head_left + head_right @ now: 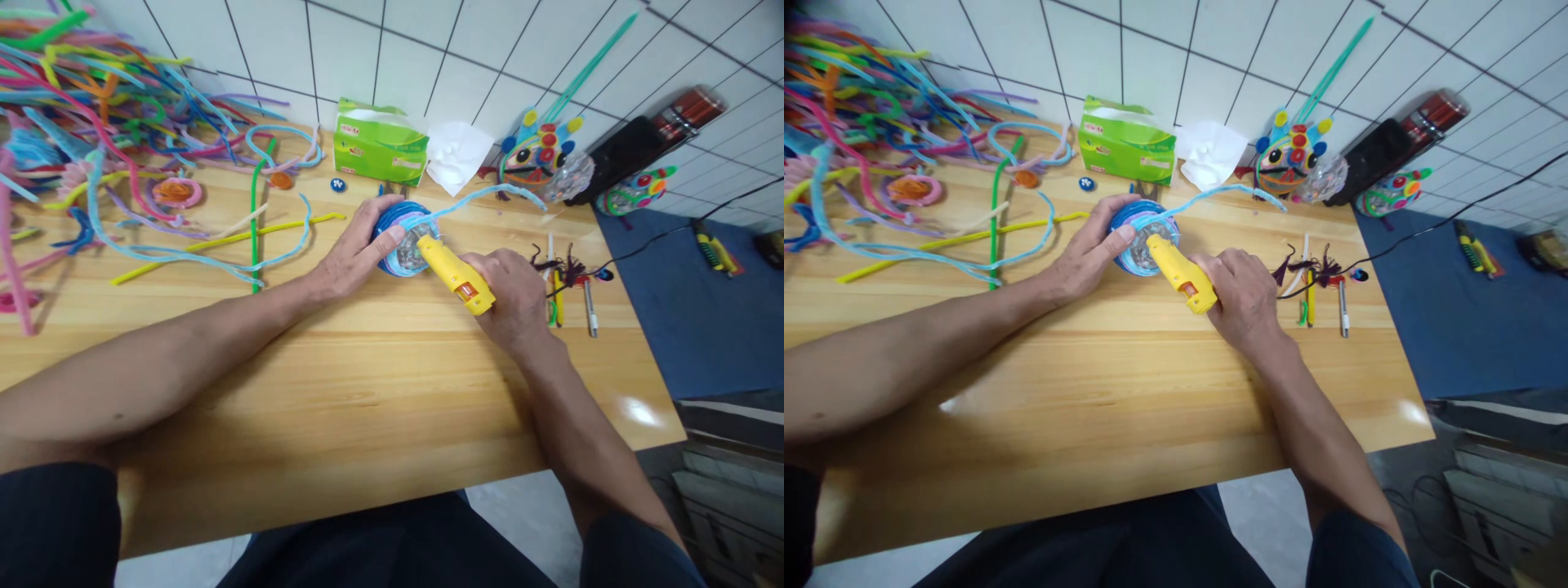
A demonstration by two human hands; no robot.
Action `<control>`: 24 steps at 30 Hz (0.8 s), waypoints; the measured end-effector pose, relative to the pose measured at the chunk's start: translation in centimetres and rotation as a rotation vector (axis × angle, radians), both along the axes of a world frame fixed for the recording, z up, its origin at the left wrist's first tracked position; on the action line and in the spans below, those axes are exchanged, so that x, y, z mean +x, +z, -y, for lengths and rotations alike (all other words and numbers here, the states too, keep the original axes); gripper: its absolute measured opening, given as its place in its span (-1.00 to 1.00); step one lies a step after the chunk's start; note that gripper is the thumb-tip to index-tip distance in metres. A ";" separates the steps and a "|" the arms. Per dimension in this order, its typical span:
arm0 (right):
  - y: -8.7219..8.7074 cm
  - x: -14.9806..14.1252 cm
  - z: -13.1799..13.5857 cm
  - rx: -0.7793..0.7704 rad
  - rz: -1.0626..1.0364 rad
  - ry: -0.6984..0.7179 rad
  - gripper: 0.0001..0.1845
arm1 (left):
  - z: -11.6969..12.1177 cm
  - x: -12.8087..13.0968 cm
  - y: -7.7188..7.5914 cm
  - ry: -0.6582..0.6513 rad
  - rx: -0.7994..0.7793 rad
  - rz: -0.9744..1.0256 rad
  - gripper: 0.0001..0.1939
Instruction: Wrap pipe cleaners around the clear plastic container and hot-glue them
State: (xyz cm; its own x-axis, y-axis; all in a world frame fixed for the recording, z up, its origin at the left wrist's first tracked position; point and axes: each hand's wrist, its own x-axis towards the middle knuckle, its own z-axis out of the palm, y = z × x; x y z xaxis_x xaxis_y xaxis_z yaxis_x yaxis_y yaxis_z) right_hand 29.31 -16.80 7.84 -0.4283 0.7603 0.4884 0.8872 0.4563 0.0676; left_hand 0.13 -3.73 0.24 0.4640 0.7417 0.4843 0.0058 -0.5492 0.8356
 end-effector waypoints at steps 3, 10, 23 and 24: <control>-0.2 -0.1 -0.1 0.005 -0.009 0.004 -0.62 | 0.1 0.0 0.0 0.003 -0.011 0.011 -0.27; -0.6 0.3 -1.4 0.086 -0.003 0.046 -0.65 | 0.2 0.0 0.2 0.050 0.011 0.002 -0.29; -0.9 1.6 -5.1 0.044 0.057 0.113 -0.60 | -1.1 0.0 0.2 0.070 0.083 -0.016 -0.26; -1.0 1.9 -5.2 0.055 0.061 0.123 -0.59 | -1.2 0.0 0.2 0.072 0.078 -0.022 -0.26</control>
State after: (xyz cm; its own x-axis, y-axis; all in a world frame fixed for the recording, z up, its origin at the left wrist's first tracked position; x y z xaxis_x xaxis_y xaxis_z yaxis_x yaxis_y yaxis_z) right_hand 31.16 -11.59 6.87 -0.5465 0.6735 0.4977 0.8186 0.5552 0.1474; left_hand 0.18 -2.58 0.41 0.4221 0.7343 0.5317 0.0658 -0.6098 0.7899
